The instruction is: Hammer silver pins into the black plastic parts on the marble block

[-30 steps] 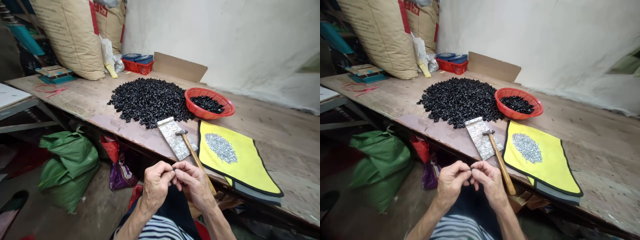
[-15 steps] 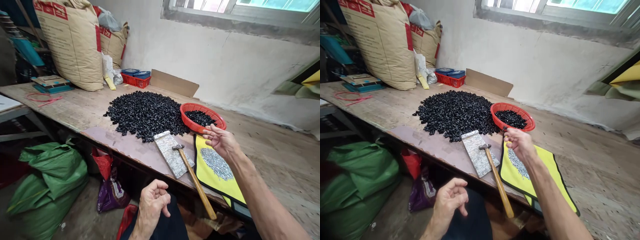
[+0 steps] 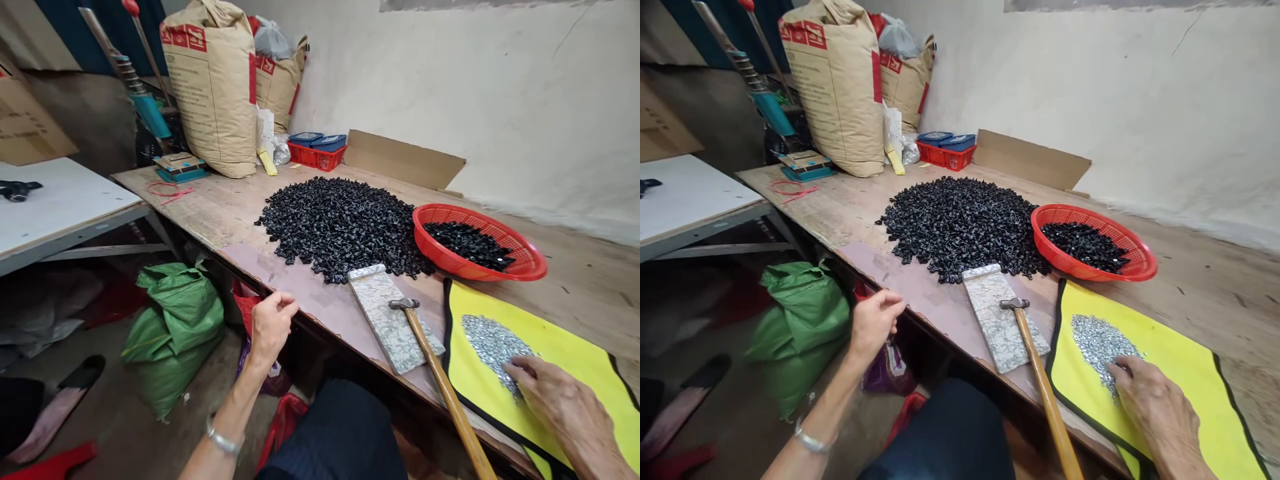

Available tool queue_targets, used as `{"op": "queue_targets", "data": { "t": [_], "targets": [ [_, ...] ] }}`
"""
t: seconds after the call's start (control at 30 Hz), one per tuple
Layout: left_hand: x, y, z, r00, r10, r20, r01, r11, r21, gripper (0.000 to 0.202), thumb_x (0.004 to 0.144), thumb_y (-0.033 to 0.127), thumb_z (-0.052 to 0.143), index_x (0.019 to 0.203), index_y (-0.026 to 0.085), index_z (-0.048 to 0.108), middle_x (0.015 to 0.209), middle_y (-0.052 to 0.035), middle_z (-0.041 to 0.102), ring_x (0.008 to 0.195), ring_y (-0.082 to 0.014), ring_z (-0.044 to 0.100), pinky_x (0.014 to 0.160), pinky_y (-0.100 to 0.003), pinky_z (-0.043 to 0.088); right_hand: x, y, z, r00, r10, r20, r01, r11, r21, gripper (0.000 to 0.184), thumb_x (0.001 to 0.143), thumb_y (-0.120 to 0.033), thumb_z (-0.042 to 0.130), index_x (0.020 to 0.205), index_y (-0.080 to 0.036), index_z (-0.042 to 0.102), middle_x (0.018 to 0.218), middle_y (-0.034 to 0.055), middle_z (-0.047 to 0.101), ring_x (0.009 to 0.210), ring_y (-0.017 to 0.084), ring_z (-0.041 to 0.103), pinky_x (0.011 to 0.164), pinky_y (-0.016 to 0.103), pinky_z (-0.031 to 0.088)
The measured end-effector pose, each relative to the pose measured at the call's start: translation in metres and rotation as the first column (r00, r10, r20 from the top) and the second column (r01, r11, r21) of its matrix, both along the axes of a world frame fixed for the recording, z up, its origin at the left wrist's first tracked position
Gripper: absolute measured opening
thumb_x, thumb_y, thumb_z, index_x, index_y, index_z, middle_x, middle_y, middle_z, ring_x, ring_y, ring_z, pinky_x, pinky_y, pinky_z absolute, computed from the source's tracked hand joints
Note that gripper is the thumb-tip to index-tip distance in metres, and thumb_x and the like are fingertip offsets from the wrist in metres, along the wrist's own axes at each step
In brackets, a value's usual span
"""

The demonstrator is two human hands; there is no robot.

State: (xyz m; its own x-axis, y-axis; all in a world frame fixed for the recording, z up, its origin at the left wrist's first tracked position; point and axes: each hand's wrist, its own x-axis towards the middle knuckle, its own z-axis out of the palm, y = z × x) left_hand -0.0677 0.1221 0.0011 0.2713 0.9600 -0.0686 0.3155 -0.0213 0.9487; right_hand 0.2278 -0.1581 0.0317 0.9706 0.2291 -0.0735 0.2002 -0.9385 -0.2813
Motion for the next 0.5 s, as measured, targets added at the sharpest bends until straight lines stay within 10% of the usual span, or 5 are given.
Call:
{"op": "queue_targets", "data": {
  "t": [0.17,0.5],
  "targets": [
    [0.041,0.039,-0.002,0.98,-0.07,-0.187,0.134,0.924,0.357,0.011,0.066,0.017,0.058,0.074,0.018,0.066,0.071,-0.0002,0.064,0.066,-0.0148,0.059,0.065,-0.026,0.046,0.001,-0.006,-0.024,0.989,0.062,0.134,-0.049,0.995,-0.091,0.013,0.064,-0.038,0.05,0.062,-0.028,0.058,0.088,0.012,0.066,0.058,0.024,0.051,0.056,0.037,0.035],
    [0.083,0.039,-0.013,0.926,-0.215,-0.312,0.324,0.875,0.359,0.022,0.061,0.016,0.068,0.083,0.022,0.069,0.075,-0.001,0.058,0.074,-0.0175,0.055,0.072,-0.029,0.042,0.002,-0.02,-0.065,0.82,-0.012,0.572,-0.05,0.995,0.092,0.04,0.077,-0.046,0.032,0.076,-0.019,0.061,0.08,0.0127,0.066,0.082,0.028,0.062,0.058,0.034,0.042]
  ]
}}
